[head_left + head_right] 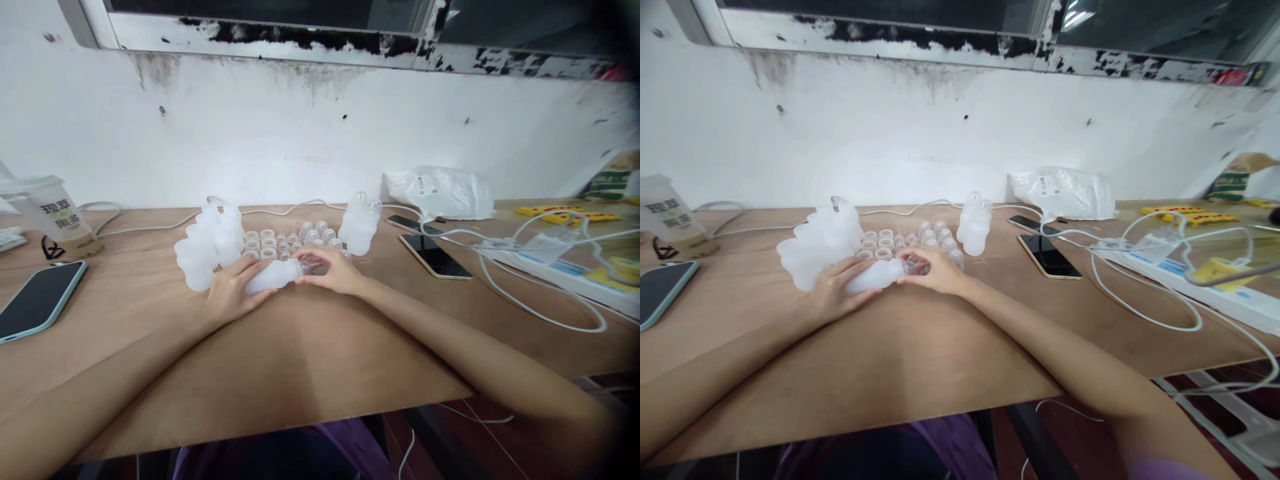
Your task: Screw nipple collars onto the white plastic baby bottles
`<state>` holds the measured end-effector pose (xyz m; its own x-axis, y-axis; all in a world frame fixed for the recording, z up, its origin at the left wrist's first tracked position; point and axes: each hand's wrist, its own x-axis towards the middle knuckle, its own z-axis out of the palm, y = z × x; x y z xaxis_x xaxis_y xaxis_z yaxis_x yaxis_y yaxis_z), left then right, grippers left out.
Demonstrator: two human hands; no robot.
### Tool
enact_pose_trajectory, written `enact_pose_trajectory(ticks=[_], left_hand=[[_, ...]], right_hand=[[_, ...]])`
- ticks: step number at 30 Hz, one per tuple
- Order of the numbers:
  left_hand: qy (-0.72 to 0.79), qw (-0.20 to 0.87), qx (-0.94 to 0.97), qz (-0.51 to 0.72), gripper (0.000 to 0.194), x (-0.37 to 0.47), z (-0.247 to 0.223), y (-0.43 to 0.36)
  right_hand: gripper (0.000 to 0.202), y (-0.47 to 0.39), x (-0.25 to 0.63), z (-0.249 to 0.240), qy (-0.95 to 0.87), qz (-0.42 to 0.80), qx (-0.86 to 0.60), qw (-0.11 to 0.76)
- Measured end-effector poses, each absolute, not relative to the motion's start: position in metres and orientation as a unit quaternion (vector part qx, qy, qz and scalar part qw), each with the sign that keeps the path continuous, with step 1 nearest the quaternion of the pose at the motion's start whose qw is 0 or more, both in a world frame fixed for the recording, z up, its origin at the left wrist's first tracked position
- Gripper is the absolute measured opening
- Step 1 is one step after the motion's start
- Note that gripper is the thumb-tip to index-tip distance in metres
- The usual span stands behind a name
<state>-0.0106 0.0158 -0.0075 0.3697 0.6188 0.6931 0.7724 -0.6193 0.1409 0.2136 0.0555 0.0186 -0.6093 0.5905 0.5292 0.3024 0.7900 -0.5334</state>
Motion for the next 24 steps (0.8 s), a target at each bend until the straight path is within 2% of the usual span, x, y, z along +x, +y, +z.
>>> enact_pose_trajectory(ticks=[6, 11, 16, 19, 21, 24], left_hand=[[-0.430, 0.087, -0.815, -0.378, 0.047, -0.0101, -0.0072, 0.0139], [-0.443, 0.056, -0.814, -0.371, 0.049, -0.0092, -0.0049, 0.0143], [-0.430, 0.093, -0.817, -0.373, 0.047, -0.0093, -0.0050, 0.0132], [-0.414, 0.123, -0.819, -0.377, 0.045, -0.0085, -0.0065, 0.0126], [-0.408, 0.131, -0.821, -0.378, 0.044, -0.0072, -0.0073, 0.0123], [-0.420, 0.119, -0.817, -0.376, 0.045, -0.0057, -0.0077, 0.0122]], right_hand=[[0.038, 0.0562, 0.2105, 0.0164, -0.834, 0.292, -0.298, 0.361], [0.039, 0.0584, 0.2113, 0.0155, -0.830, 0.307, -0.283, 0.369], [0.038, 0.0584, 0.2100, 0.0135, -0.819, 0.322, -0.308, 0.362], [0.030, 0.0549, 0.2076, 0.0146, -0.812, 0.355, -0.335, 0.321], [0.033, 0.0523, 0.2069, 0.0170, -0.822, 0.344, -0.346, 0.293], [0.031, 0.0512, 0.2090, 0.0216, -0.853, 0.269, -0.322, 0.310]])
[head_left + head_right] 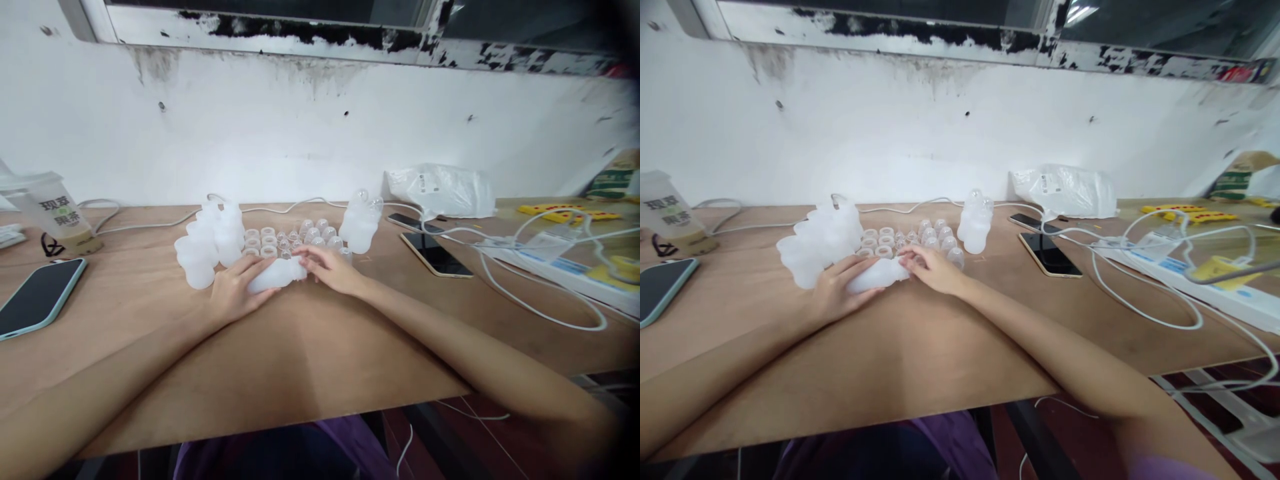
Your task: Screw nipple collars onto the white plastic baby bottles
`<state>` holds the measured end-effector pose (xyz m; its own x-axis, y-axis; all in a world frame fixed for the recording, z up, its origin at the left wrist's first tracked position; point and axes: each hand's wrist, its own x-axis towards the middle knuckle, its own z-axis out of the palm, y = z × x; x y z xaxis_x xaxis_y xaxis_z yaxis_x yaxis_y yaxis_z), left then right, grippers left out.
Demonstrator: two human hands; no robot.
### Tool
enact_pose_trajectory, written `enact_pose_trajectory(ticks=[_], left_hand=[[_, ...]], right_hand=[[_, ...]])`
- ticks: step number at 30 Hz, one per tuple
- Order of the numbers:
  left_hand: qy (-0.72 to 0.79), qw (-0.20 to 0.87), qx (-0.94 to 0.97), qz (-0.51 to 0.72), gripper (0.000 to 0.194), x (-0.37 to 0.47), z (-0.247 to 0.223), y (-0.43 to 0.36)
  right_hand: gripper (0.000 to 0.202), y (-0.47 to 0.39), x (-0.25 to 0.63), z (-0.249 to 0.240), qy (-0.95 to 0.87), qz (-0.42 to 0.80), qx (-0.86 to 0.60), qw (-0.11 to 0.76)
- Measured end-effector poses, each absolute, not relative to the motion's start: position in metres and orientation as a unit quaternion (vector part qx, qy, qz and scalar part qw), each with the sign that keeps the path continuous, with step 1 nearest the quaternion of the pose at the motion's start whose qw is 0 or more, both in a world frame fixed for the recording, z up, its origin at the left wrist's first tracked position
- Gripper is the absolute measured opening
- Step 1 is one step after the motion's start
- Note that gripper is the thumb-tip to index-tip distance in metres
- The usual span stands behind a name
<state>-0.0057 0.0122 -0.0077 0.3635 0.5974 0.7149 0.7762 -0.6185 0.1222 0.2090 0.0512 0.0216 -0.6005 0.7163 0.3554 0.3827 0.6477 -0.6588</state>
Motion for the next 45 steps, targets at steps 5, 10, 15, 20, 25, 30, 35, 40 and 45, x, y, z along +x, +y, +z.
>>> enact_pose_trajectory(ticks=[5, 10, 15, 20, 25, 30, 35, 40, 45], left_hand=[[-0.444, 0.087, -0.804, -0.385, 0.046, -0.007, -0.008, 0.013], [-0.430, 0.090, -0.813, -0.382, 0.047, -0.008, -0.009, 0.012], [-0.426, 0.083, -0.815, -0.385, 0.047, -0.005, -0.008, 0.012], [-0.427, 0.071, -0.817, -0.380, 0.047, -0.007, -0.008, 0.012], [-0.408, 0.101, -0.819, -0.390, 0.046, -0.009, -0.011, 0.012], [-0.436, 0.070, -0.809, -0.387, 0.047, -0.007, -0.009, 0.013], [-0.451, 0.044, -0.807, -0.379, 0.047, -0.006, -0.007, 0.013], [-0.454, 0.054, -0.801, -0.386, 0.047, -0.006, -0.008, 0.013], [-0.455, 0.063, -0.799, -0.388, 0.046, -0.007, -0.008, 0.014]], right_hand=[[0.044, 0.055, 0.214, 0.024, -0.899, 0.198, -0.228, 0.316], [0.030, 0.053, 0.208, 0.016, -0.851, 0.282, -0.313, 0.315], [0.031, 0.051, 0.209, 0.017, -0.845, 0.320, -0.317, 0.289], [0.038, 0.051, 0.212, 0.018, -0.867, 0.301, -0.260, 0.299], [0.029, 0.049, 0.204, 0.008, -0.815, 0.387, -0.301, 0.308], [0.036, 0.046, 0.201, 0.009, -0.836, 0.320, -0.313, 0.319], [0.050, 0.048, 0.206, 0.012, -0.887, 0.198, -0.294, 0.296], [0.054, 0.048, 0.205, 0.005, -0.860, 0.244, -0.333, 0.301], [0.056, 0.043, 0.201, 0.002, -0.822, 0.308, -0.347, 0.330]])
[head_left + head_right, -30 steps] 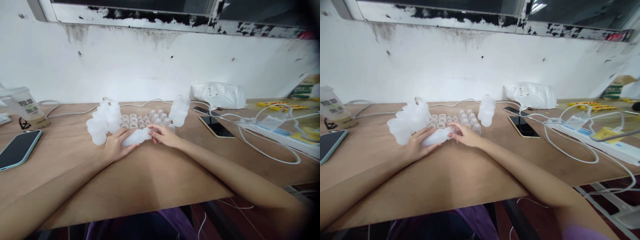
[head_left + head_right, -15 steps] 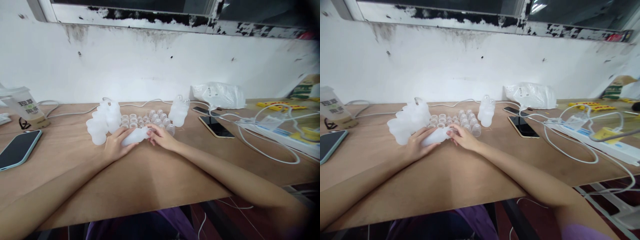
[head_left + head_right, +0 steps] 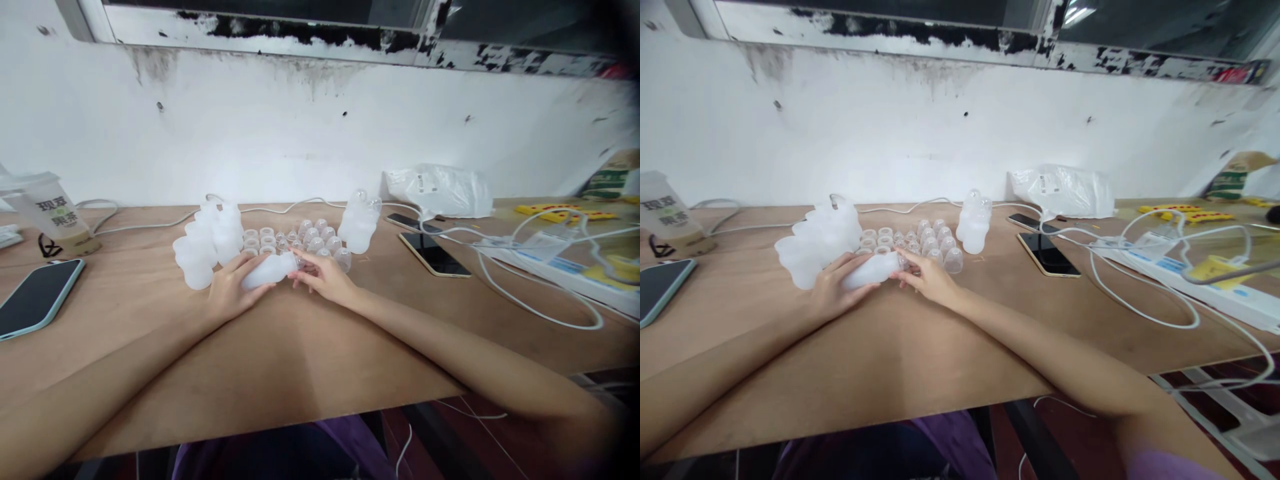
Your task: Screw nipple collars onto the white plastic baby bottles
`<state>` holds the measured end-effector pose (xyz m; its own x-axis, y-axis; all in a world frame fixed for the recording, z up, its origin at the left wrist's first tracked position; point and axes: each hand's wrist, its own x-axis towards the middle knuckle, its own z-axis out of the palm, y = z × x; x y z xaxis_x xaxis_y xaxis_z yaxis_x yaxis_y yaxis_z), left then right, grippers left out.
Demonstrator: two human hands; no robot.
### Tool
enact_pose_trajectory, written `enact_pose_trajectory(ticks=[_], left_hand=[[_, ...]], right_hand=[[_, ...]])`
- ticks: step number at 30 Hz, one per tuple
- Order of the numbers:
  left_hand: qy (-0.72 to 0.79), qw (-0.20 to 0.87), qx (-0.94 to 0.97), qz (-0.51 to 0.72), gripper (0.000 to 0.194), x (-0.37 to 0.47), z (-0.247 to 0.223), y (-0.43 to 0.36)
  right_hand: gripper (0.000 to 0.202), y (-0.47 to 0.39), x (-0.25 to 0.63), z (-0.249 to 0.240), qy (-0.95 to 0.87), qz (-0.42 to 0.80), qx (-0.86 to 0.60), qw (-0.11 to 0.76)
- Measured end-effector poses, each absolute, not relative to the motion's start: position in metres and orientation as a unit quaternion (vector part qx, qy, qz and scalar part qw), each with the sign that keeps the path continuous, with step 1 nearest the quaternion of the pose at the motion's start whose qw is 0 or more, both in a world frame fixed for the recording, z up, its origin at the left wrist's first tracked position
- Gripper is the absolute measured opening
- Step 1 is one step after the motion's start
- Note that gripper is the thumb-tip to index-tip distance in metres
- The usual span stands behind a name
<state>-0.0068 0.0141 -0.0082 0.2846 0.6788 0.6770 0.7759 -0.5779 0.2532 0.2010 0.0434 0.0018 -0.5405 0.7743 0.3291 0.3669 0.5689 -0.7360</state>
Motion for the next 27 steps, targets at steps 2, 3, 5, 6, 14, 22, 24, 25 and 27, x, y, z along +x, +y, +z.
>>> enact_pose_trajectory(ticks=[2, 3, 5, 6, 14, 22, 24, 25, 27], left_hand=[[-0.450, 0.067, -0.802, -0.387, 0.047, -0.007, -0.008, 0.014], [-0.446, 0.071, -0.803, -0.388, 0.047, -0.007, -0.009, 0.014], [-0.438, 0.082, -0.807, -0.388, 0.047, -0.008, -0.010, 0.014], [-0.433, 0.090, -0.809, -0.388, 0.047, -0.008, -0.010, 0.014], [-0.419, 0.105, -0.816, -0.384, 0.047, -0.006, -0.011, 0.015], [-0.397, 0.127, -0.826, -0.380, 0.046, -0.007, -0.011, 0.013], [-0.378, 0.146, -0.831, -0.382, 0.045, -0.007, -0.011, 0.012], [-0.373, 0.149, -0.833, -0.381, 0.045, -0.007, -0.011, 0.012], [-0.380, 0.133, -0.833, -0.380, 0.045, -0.006, -0.009, 0.011]], right_hand=[[0.054, 0.042, 0.200, 0.006, -0.823, 0.276, -0.350, 0.351], [0.052, 0.042, 0.200, 0.008, -0.826, 0.253, -0.350, 0.363], [0.045, 0.041, 0.200, 0.011, -0.828, 0.218, -0.351, 0.380], [0.041, 0.041, 0.199, 0.013, -0.828, 0.217, -0.353, 0.378], [0.036, 0.042, 0.202, 0.018, -0.846, 0.275, -0.351, 0.292], [0.031, 0.043, 0.202, 0.014, -0.842, 0.305, -0.329, 0.300], [0.033, 0.040, 0.200, 0.012, -0.823, 0.315, -0.368, 0.297], [0.034, 0.040, 0.199, 0.013, -0.824, 0.309, -0.377, 0.287], [0.034, 0.039, 0.201, 0.018, -0.845, 0.276, -0.369, 0.271]])
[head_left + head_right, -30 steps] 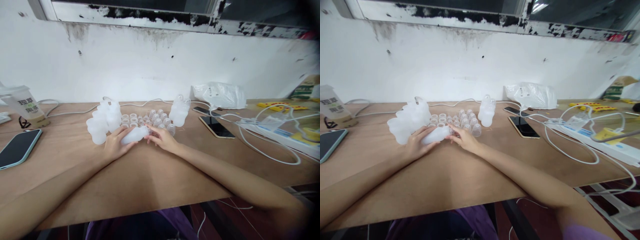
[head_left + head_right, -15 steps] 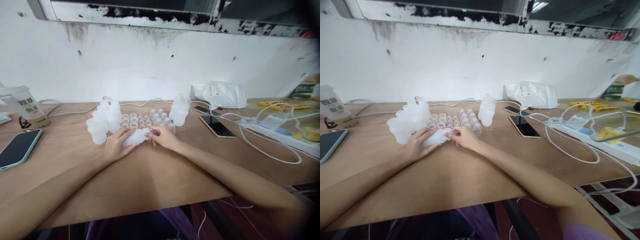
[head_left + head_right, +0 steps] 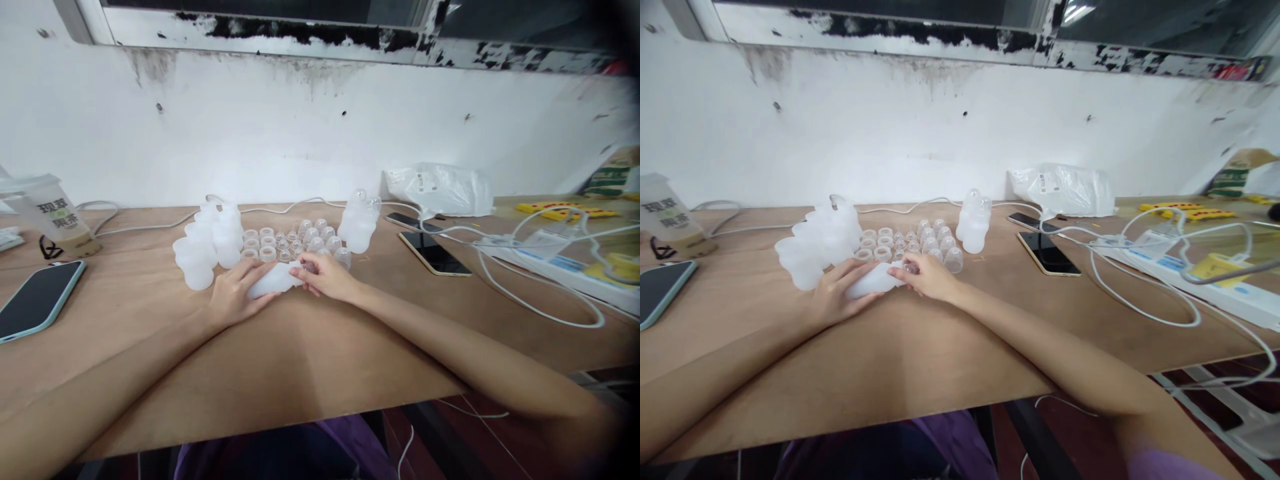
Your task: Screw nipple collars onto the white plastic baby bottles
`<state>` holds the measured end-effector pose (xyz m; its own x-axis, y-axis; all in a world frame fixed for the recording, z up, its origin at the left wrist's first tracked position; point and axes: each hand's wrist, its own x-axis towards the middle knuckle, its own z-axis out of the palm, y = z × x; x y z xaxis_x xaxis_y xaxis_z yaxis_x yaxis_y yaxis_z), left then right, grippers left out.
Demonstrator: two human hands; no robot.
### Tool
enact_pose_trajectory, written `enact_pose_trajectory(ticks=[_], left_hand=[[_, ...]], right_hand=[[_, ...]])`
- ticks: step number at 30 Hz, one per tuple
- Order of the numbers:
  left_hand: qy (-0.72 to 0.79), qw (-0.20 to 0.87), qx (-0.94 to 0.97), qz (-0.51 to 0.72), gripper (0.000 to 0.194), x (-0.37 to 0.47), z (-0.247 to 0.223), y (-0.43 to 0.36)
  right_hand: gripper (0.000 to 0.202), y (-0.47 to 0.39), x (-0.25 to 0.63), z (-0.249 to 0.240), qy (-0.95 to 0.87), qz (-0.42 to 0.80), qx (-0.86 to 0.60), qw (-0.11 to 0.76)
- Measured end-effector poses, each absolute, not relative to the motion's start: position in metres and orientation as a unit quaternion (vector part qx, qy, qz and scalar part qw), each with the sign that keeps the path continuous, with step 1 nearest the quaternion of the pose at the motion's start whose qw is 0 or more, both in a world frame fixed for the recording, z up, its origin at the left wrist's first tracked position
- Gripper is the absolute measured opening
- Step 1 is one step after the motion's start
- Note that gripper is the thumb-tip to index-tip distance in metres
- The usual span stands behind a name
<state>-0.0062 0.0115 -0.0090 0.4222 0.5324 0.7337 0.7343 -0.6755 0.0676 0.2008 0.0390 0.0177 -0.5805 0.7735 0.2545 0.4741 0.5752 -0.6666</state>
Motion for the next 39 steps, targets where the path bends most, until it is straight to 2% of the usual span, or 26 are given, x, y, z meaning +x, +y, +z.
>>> enact_pose_trajectory(ticks=[5, 8, 11, 15, 19, 21, 25, 28, 31, 35, 39], left_hand=[[-0.400, 0.030, -0.829, -0.389, 0.049, -0.005, -0.006, 0.013], [-0.373, 0.005, -0.847, -0.380, 0.050, -0.006, -0.006, 0.014], [-0.361, 0.027, -0.854, -0.374, 0.050, -0.007, -0.007, 0.012], [-0.362, 0.112, -0.846, -0.375, 0.047, -0.009, -0.008, 0.010], [-0.353, 0.164, -0.840, -0.379, 0.046, -0.011, -0.010, 0.011], [-0.357, 0.137, -0.842, -0.380, 0.047, -0.012, -0.010, 0.013], [-0.346, 0.026, -0.855, -0.384, 0.047, -0.010, -0.006, 0.015], [-0.344, -0.005, -0.864, -0.368, 0.045, -0.008, -0.006, 0.015], [-0.343, 0.038, -0.861, -0.374, 0.045, -0.008, -0.008, 0.013], [-0.341, 0.152, -0.850, -0.373, 0.045, -0.009, -0.010, 0.011], [-0.355, 0.226, -0.839, -0.345, 0.043, -0.010, -0.010, 0.011]], right_hand=[[0.049, 0.044, 0.212, 0.028, -0.922, 0.142, -0.253, 0.257], [0.044, 0.047, 0.215, 0.026, -0.931, 0.127, -0.230, 0.254], [0.041, 0.045, 0.212, 0.022, -0.909, 0.157, -0.268, 0.278], [0.036, 0.037, 0.203, 0.017, -0.862, 0.219, -0.340, 0.306], [0.034, 0.030, 0.197, 0.016, -0.838, 0.255, -0.373, 0.306], [0.034, 0.030, 0.198, 0.018, -0.846, 0.249, -0.365, 0.297], [0.039, 0.038, 0.204, 0.021, -0.901, 0.144, -0.280, 0.298], [0.042, 0.042, 0.208, 0.020, -0.915, 0.115, -0.251, 0.295], [0.038, 0.042, 0.206, 0.017, -0.893, 0.162, -0.289, 0.304], [0.032, 0.037, 0.198, 0.012, -0.841, 0.246, -0.350, 0.331], [0.033, 0.032, 0.190, 0.012, -0.790, 0.298, -0.396, 0.359]])
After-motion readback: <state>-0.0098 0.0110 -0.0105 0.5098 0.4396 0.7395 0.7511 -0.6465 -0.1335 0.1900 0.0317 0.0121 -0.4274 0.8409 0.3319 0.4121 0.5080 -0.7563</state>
